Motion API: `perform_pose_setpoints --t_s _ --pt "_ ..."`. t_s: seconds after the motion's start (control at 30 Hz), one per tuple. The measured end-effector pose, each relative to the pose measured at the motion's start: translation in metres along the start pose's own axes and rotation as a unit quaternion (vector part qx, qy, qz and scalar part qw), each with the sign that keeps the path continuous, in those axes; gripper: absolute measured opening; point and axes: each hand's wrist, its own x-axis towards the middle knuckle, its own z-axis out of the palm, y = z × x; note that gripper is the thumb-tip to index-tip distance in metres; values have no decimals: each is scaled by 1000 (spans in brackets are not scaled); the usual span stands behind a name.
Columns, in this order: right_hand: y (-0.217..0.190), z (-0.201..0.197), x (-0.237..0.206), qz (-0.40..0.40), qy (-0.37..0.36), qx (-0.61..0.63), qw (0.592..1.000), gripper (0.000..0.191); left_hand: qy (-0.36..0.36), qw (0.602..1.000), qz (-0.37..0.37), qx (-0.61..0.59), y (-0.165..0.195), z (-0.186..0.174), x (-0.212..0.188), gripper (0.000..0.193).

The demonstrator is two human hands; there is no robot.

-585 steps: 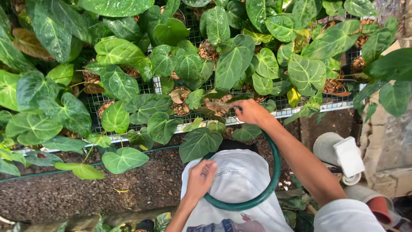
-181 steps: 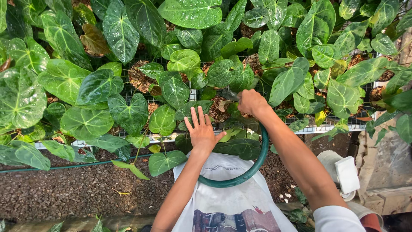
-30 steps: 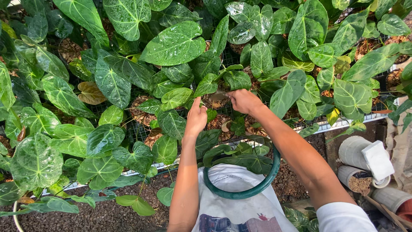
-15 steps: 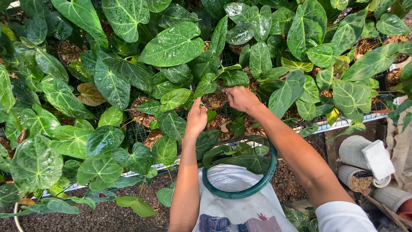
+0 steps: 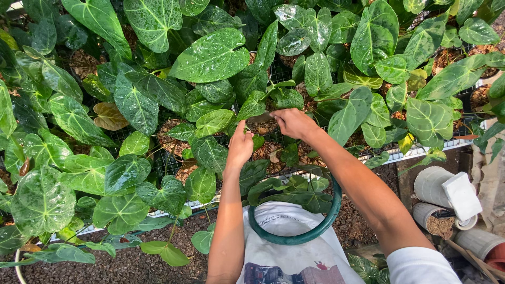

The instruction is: The person waters a collection of potted plants arranged on metal shelving using a green hose. They move the hose nozzle from plant to plant, directing water onto the leaves and soil of each pot.

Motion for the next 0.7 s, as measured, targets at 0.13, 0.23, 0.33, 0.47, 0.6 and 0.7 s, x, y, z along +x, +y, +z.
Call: perform_pose_setpoints --t_s 0.13,0.23,0.33,0.47,0.6,0.7 --pt "1 0 -1 21 -31 2 999 37 3 1000 -6 6 -2 0 -1 58" --pt "7 1 -3 66 -66 -11 996 39 4 1000 -9 6 -3 0 -1 59" --pt "16 0 -5 73 -55 -24 996 38 3 1000 -7 7 -4 0 -1 59" --pt "27 -2 -5 48 -19 -40 998 38 -1 1000 0 -1 -5 1 -1 60" --pt "32 -4 -5 70 -37 -40 996 38 -7 1000 -3 8 -12 3 1 60" --pt "32 -4 -6 80 -52 -38 995 39 -7 1000 7 13 -19 3 0 60"
